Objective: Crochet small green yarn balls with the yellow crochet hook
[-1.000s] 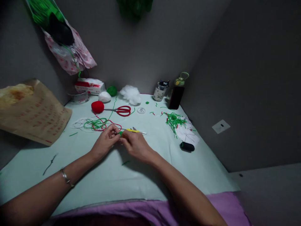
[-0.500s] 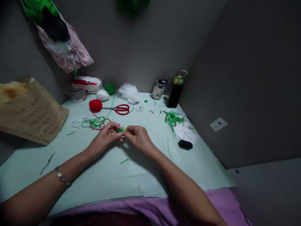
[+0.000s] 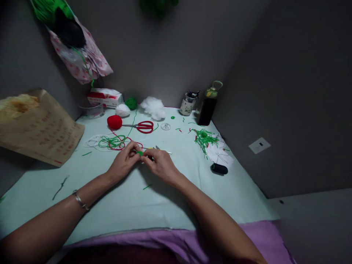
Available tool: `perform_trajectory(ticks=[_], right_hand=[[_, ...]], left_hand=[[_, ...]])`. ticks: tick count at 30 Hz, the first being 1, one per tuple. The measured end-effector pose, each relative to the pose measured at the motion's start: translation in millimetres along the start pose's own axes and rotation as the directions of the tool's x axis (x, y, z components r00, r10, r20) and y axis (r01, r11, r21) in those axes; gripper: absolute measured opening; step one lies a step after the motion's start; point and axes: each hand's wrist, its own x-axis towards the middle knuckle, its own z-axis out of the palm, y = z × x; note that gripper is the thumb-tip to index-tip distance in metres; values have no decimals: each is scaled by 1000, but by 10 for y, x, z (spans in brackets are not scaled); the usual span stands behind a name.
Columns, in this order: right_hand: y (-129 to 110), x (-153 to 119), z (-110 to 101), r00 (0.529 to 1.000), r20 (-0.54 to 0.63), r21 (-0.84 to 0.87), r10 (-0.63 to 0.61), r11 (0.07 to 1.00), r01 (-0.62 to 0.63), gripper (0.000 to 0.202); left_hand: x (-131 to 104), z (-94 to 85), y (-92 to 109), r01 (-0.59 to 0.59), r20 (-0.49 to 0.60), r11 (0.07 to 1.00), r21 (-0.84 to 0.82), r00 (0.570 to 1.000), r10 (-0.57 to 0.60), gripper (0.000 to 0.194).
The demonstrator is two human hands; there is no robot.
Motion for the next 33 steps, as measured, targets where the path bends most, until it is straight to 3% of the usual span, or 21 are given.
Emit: perform_trajectory(ticks=[2,4,7,9,11,14,17,25,29,33], right_hand=[[35,28,-65,997,-68,34,-35,999,38,13],[40,43,-121,991,-119,171,-65,981,85,15],[2,38,-150,999,-37,529,-24,848,40,22],[-17,28,-137,999,24,643,31,765,-39,17],[-8,20,-113,998,-11,582,61,812,-43,15],[51,18,-70,998,-53,256,19,967,-5,18],[110,27,-38,1000,-5,16,16,1000,-15,5],[152,65,-77,994,9,23,107,994,-107,24],[146,79,-83,991,80,31,110,993,-113,33],[93,67,-3,986,141,8,86,996,-88,27]], left_hand=[[1,-3,16,40,38,998,-49,999,-38,18],[2,1,37,88,71,991,-105,994,-81,18],[1,11,74,148,99,972,-181,986,-132,19],[-4,15,95,179,99,960,-216,982,-161,19],[-11,17,106,202,87,949,-242,979,-186,19],[-26,25,101,219,78,938,-268,975,-206,20],[-41,40,91,237,96,931,-279,971,-218,20],[-24,19,106,242,172,940,-241,964,-204,38],[-17,41,26,184,116,969,-163,979,-166,27],[6,89,-88,85,11,993,-87,996,-85,18]])
